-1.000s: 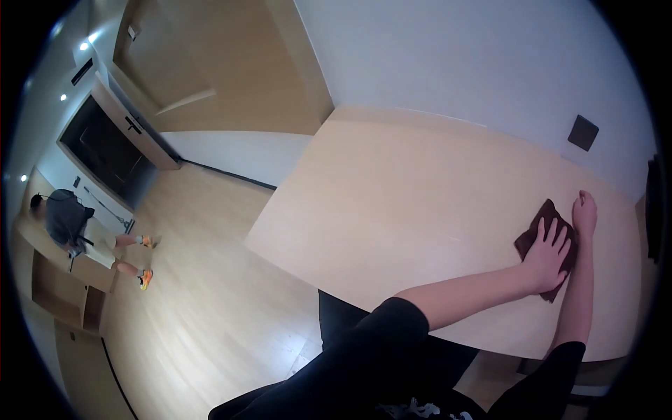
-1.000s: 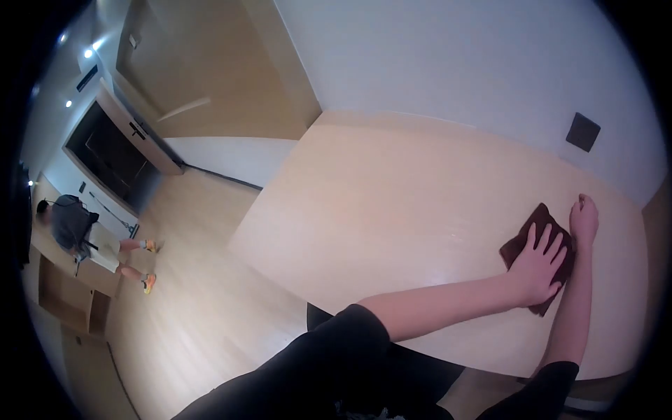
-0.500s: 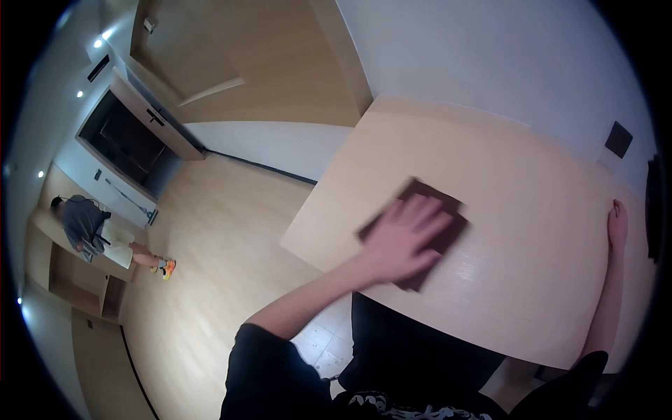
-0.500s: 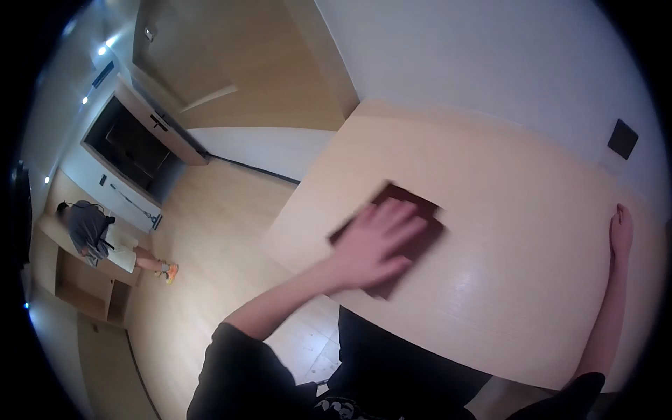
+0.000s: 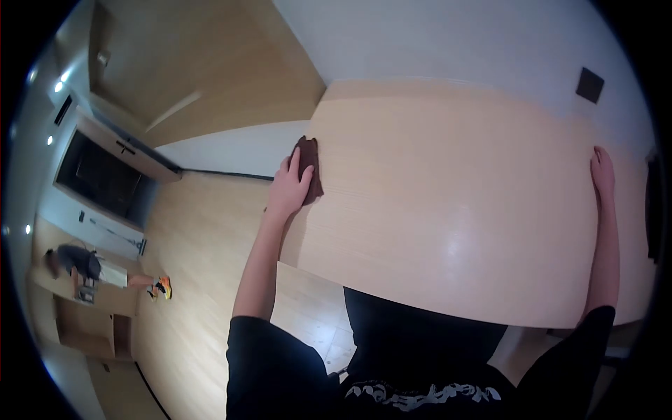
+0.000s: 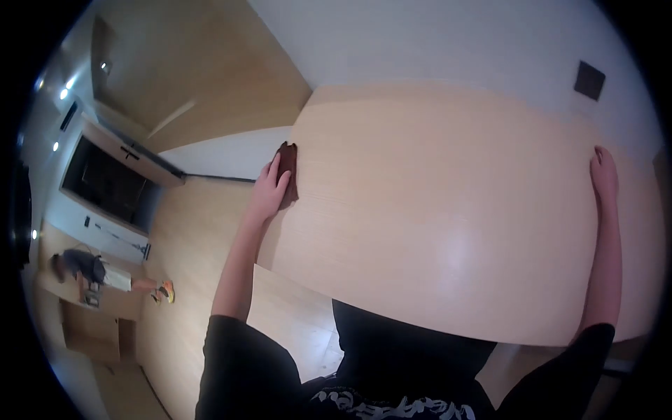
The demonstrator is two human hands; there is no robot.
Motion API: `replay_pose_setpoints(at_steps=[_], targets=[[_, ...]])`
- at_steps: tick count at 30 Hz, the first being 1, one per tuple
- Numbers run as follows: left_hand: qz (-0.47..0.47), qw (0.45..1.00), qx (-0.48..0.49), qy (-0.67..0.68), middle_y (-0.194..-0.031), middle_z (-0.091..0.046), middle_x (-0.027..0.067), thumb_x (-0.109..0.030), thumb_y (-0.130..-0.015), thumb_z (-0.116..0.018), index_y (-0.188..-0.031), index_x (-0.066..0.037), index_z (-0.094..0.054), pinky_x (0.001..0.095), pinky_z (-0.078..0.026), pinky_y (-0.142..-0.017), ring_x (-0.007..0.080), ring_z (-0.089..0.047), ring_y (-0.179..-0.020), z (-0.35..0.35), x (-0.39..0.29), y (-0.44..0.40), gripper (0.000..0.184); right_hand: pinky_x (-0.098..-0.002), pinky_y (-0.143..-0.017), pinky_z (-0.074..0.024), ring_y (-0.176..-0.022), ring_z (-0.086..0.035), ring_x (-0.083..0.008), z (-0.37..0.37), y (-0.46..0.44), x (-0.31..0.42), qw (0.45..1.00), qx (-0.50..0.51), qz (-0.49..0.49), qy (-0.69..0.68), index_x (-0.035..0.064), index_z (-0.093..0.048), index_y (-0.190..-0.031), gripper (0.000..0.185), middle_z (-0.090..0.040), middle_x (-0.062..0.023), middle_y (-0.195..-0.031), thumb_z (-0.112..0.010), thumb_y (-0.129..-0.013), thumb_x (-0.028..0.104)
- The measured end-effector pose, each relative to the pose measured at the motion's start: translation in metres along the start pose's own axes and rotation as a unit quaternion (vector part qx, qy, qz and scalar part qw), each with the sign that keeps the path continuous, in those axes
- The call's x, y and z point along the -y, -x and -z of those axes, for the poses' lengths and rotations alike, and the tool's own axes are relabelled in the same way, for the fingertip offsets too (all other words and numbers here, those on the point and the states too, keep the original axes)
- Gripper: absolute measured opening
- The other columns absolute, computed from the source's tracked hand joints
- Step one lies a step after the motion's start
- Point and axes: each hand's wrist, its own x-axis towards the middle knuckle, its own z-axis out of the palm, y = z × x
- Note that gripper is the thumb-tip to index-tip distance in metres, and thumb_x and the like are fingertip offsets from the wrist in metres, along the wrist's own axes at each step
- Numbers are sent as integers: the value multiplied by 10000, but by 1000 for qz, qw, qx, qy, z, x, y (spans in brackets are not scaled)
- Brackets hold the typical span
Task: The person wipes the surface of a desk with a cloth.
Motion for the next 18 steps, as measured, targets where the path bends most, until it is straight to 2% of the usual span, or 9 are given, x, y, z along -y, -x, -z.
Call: replay_pose_setpoints(at_steps=[1, 3, 4, 6, 9, 12, 14, 18], targets=[[-11, 1000, 12, 2, -1371, -384, 206, -439, -904, -436, -1414, -132, -278, 474, -366, -977, 401, -435, -1195, -2, -4, 8, 616, -366, -992, -390, -1161, -514, -317, 1, 2, -5, 1000, -3, 0, -19, -20, -520, -1203, 395, -549, -199, -1224, -455, -837, 114], [-76, 986, -46, -144, -1436, -295, 191, -435, -907, -429, -1424, -141, -273, 519, -269, -1037, 374, -307, -1305, 0, -21, 29, 614, -370, -984, -397, -1153, -520, -316, 11, 3, 6, 1000, -4, -12, 15, 5, -538, -1197, 403, -562, -179, -1216, -473, -821, 136], [-51, 991, 11, -126, -1476, -225, 172, -404, -905, -442, -1426, -142, -278, 542, -175, -1069, 354, -194, -1361, 9, -45, 40, 606, -372, -976, -403, -1141, -528, -314, 16, 7, 15, 999, -14, -16, 37, 18, -546, -1191, 400, -571, -170, -1204, -478, -821, 155], [-145, 985, 26, -86, -1469, -236, 181, -373, -889, -473, -1423, -129, -281, 522, -171, -1077, 376, -200, -1353, 12, -83, 61, 618, -378, -958, -415, -1116, -543, -313, 21, 11, 28, 998, -26, -30, 44, 39, -560, -1179, 393, -585, -155, -1184, -483, -825, 190], [-235, 966, 78, -70, -1485, -200, 173, -288, -871, -501, -1430, -114, -262, 513, -137, -1095, 378, -163, -1370, 5, -148, 82, 633, -385, -941, -426, -1094, -552, -318, 14, 14, 42, 998, -24, -44, 43, 49, -571, -1166, 382, -593, -151, -1167, -484, -831, 213], [-304, 946, 107, -28, -1478, -192, 204, -318, -835, -538, -1425, -103, -275, 529, -127, -1092, 393, -163, -1365, -7, -212, 97, 681, -392, -925, -435, -1076, -557, -326, 19, 16, 47, 998, -23, -40, 42, 57, -584, -1147, 367, -597, -155, -1154, -489, -836, 228], [-367, 924, 105, 15, -1465, -204, 226, -354, -810, -552, -1416, -95, -289, 581, -127, -1070, 420, -179, -1349, -23, -256, 108, 710, -394, -924, -436, -1078, -556, -322, 29, 21, 57, 997, -14, -60, 47, 63, -585, -1146, 366, -598, -153, -1151, -488, -837, 232], [-500, 844, 102, 167, -1419, -252, 296, -404, -771, -571, -1372, -33, -348, 633, -112, -1050, 476, -198, -1327, -67, -355, 135, 740, -403, -921, -436, -1078, -555, -325, 17, 14, 43, 998, -30, -34, 39, 65, -584, -1148, 368, -600, -149, -1150, -487, -839, 238]])
